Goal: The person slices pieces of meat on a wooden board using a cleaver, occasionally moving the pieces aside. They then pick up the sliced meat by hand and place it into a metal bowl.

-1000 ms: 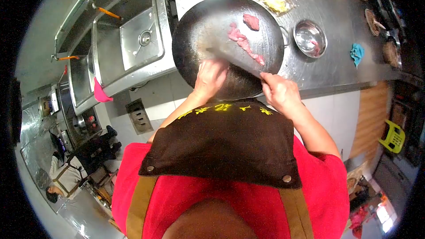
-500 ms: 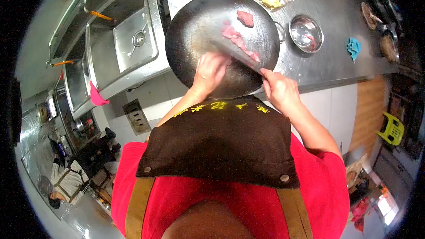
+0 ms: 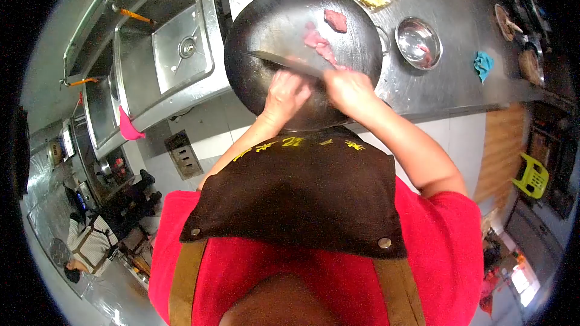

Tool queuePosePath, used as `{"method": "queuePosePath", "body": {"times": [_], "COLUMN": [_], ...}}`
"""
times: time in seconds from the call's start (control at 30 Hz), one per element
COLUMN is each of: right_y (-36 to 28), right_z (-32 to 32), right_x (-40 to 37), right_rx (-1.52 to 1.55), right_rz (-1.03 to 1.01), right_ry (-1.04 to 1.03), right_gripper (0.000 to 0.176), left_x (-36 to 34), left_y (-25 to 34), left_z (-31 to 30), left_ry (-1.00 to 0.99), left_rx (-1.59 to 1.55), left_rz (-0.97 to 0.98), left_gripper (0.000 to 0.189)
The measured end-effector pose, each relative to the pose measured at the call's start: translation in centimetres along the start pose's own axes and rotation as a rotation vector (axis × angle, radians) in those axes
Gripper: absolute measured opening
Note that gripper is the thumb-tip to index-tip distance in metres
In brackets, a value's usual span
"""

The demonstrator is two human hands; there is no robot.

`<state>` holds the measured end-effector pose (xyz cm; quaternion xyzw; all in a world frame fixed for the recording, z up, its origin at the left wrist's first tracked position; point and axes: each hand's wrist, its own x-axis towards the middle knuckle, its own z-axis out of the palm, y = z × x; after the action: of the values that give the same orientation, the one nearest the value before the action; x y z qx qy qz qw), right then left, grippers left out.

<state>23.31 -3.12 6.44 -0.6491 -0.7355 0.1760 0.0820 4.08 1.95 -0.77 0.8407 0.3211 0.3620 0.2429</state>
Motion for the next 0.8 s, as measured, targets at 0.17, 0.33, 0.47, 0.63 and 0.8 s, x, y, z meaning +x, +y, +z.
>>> {"method": "queuePosePath", "body": {"times": [0.17, 0.33, 0.47, 0.63, 0.8], "right_y": [-1.0, -0.8, 0.3, -1.7, -2.4], "right_z": [-0.7, -6.1, -5.7, -0.6, -1.9], "right_x": [4.3, -3.9, -6.2, 2.8, 3.7], "right_rx": [0.008, 0.02, -0.051, -0.026, 0.04], "right_rz": [0.051, 0.057, 0.112, -0.02, 0.024], "right_ry": [-0.027, -0.047, -0.142, -0.11, -0.013], "right_gripper": [0.017, 0.019, 0.017, 0.014, 0.015], "left_x": [0.0, -0.5, -0.6, 0.2, 0.3], "left_y": [-0.2, 0.0, -0.5, 0.8, 1.5], "left_z": [-0.4, -0.3, 0.0, -1.1, -1.6], "left_ry": [0.017, 0.023, 0.014, 0.01, 0.109], "left_rx": [-0.014, 0.03, 0.016, -0.006, -0.083], "left_rz": [0.056, 0.02, 0.0, -0.018, 0.044], "left_gripper": [0.018, 0.019, 0.021, 0.02, 0.02]}}
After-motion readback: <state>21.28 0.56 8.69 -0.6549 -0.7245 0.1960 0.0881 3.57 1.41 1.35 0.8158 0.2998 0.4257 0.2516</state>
